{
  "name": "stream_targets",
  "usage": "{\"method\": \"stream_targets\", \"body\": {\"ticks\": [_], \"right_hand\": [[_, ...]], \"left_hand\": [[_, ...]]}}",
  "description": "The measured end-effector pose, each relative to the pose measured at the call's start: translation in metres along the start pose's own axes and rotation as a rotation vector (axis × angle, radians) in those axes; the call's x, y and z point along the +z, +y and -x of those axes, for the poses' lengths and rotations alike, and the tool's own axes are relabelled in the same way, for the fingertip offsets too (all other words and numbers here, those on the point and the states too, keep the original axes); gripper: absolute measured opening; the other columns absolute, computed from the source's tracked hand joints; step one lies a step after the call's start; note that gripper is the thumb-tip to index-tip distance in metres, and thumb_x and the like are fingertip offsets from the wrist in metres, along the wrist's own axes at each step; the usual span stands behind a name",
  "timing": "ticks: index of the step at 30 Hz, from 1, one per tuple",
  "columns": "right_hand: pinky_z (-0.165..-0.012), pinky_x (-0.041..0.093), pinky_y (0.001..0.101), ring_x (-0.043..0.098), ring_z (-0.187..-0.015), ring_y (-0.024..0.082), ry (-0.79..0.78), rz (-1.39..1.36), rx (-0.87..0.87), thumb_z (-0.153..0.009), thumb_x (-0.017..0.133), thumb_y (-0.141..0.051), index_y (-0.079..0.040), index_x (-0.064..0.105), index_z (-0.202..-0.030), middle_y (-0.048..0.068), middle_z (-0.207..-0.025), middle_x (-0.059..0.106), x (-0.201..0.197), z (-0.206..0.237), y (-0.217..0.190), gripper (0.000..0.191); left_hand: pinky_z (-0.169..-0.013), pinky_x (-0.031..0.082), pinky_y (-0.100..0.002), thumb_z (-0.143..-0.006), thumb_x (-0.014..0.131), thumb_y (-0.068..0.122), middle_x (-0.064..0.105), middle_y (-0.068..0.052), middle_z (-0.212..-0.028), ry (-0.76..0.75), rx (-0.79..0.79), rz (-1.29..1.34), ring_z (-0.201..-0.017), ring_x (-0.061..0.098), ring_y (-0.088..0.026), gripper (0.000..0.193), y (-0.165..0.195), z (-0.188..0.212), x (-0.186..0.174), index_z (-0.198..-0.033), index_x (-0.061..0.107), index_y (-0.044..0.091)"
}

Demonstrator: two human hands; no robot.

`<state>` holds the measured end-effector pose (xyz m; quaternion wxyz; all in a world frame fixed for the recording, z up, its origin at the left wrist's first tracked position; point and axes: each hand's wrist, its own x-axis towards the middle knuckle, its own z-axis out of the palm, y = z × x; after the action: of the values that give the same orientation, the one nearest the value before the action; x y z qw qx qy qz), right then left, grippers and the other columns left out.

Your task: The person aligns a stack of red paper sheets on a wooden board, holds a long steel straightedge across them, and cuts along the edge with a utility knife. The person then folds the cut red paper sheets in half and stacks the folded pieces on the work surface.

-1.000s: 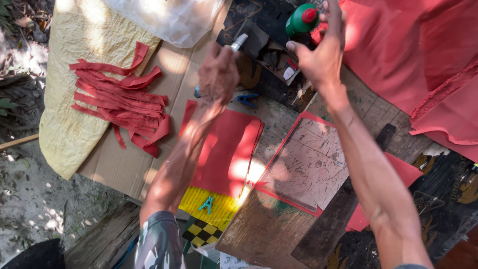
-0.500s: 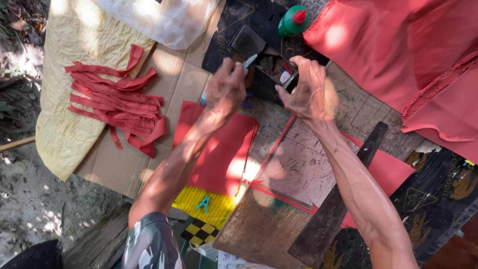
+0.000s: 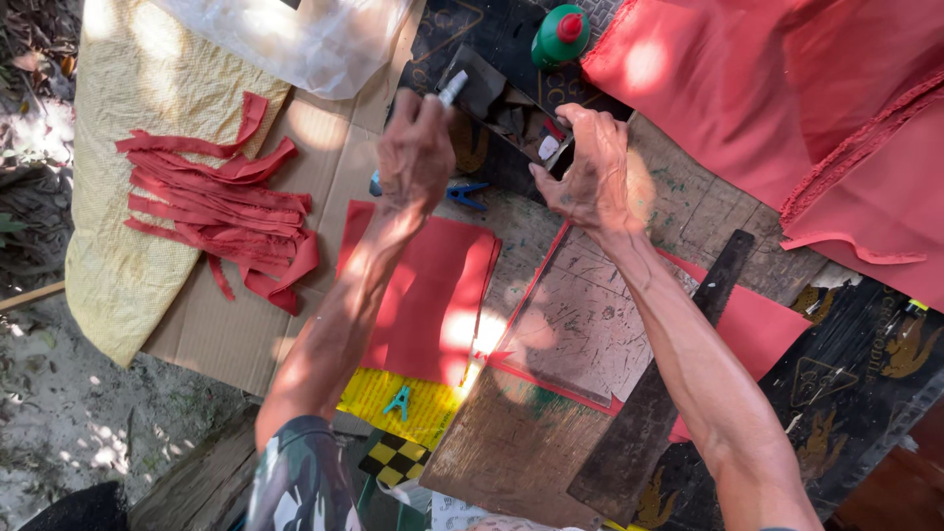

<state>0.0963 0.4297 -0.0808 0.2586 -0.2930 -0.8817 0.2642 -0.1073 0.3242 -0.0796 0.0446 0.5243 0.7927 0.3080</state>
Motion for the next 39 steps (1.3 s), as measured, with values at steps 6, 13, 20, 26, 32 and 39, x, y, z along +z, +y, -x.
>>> {"method": "stream_targets", "body": {"ticks": [6, 13, 20, 26, 32, 39], "right_hand": [[-0.096, 0.042, 0.0462, 0.059, -0.104, 0.034, 0.015, -0.002, 0.005, -0.067, 0.095, -0.010, -0.003, 0.052, -0.131, 0.015, -0.116, 0.063, 0.001, 0.001, 0.002, 0.077], [-0.094, 0.042, 0.0463, 0.059, -0.103, 0.034, 0.009, -0.012, 0.004, -0.066, 0.095, -0.010, -0.003, 0.051, -0.130, 0.015, -0.114, 0.063, 0.003, 0.000, 0.004, 0.078], [-0.093, 0.042, 0.0469, 0.059, -0.101, 0.034, 0.008, -0.015, -0.003, -0.067, 0.094, -0.010, -0.004, 0.052, -0.128, 0.014, -0.110, 0.063, 0.001, -0.001, 0.002, 0.075], [-0.093, 0.042, 0.0465, 0.059, -0.101, 0.034, 0.018, -0.021, -0.001, -0.067, 0.094, -0.010, -0.003, 0.051, -0.127, 0.015, -0.111, 0.062, 0.000, -0.002, 0.003, 0.074], [-0.092, 0.042, 0.0462, 0.059, -0.101, 0.035, 0.022, -0.026, -0.007, -0.066, 0.094, -0.010, -0.004, 0.052, -0.125, 0.015, -0.109, 0.062, 0.000, -0.003, 0.005, 0.074], [-0.094, 0.043, 0.0460, 0.059, -0.101, 0.034, 0.020, -0.021, 0.000, -0.067, 0.094, -0.010, -0.004, 0.051, -0.127, 0.014, -0.110, 0.062, -0.002, 0.000, 0.004, 0.074]], "left_hand": [[-0.058, 0.054, -0.035, -0.089, 0.074, 0.013, 0.068, -0.013, -0.080, -0.018, -0.136, 0.440, -0.067, 0.069, -0.021, 0.015, 0.008, 0.004, -0.009, -0.092, 0.072, -0.002], [-0.053, 0.049, -0.034, -0.102, 0.064, 0.020, 0.065, -0.005, -0.060, -0.254, -0.509, 0.378, -0.056, 0.061, -0.012, 0.029, 0.000, -0.015, -0.001, -0.083, 0.074, 0.001], [-0.054, 0.050, -0.033, -0.098, 0.063, 0.015, 0.067, -0.006, -0.063, -0.137, -0.315, 0.414, -0.058, 0.065, -0.011, 0.023, -0.001, -0.012, 0.006, -0.083, 0.074, 0.002], [-0.052, 0.049, -0.032, -0.100, 0.063, 0.014, 0.067, -0.006, -0.062, -0.162, -0.374, 0.402, -0.056, 0.064, -0.012, 0.022, 0.001, -0.012, 0.006, -0.085, 0.074, 0.003], [-0.052, 0.049, -0.033, -0.101, 0.064, 0.015, 0.067, -0.007, -0.061, -0.149, -0.371, 0.383, -0.056, 0.062, -0.013, 0.025, 0.004, -0.007, 0.011, -0.082, 0.073, 0.002], [-0.055, 0.052, -0.034, -0.102, 0.063, 0.017, 0.070, -0.006, -0.068, -0.161, -0.351, 0.322, -0.061, 0.069, -0.017, 0.024, 0.003, -0.013, 0.003, -0.086, 0.074, 0.004]]}}
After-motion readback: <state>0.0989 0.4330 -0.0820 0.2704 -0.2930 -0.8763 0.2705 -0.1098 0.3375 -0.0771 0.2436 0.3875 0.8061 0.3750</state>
